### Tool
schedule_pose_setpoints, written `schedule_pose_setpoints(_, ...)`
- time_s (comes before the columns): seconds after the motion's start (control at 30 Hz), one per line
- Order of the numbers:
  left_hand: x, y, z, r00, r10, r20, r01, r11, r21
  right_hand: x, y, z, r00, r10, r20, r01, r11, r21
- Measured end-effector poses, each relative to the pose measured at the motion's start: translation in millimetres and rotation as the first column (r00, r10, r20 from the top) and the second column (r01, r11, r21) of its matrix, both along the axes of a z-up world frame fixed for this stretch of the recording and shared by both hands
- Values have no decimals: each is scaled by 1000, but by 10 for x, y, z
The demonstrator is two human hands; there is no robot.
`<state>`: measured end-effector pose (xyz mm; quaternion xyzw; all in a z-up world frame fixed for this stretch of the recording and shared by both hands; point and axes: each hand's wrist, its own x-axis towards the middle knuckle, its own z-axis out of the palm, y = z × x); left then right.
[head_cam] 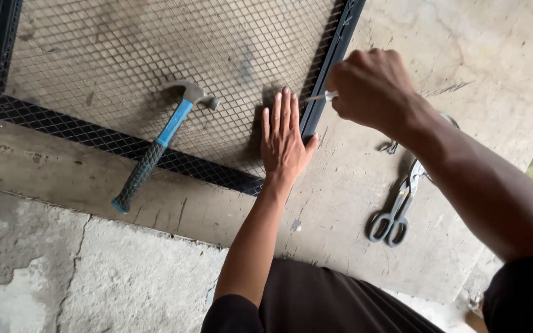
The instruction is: Trimming the edges of a metal mesh screen using tin snips and adjusting the fit with a screwdriver and hammer.
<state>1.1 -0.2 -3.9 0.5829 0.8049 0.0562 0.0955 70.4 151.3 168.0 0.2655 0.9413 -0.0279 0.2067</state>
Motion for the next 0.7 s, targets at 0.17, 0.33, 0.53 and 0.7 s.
schedule_pose_setpoints(0.17, 61, 169, -62, 999, 16, 29, -16, 1000, -20, 318, 36, -37, 984, -49, -174, 57, 998, 40)
schedule_pose_setpoints(0.33, 70, 222, 24, 989, 51, 140, -48, 999, -24, 427, -119, -14, 943, -327, -68, 312, 934, -173)
schedule_pose_setpoints(0.53, 73, 231, -17, 992, 45, 117, -41, 999, -34, 489, -79, -62, 953, -294, -78, 280, 948, -151)
schedule_pose_setpoints(0.7, 57, 226, 4, 998, 18, 61, -14, 998, -64, 511, 0, -205, 970, -239, -34, 234, 964, -124)
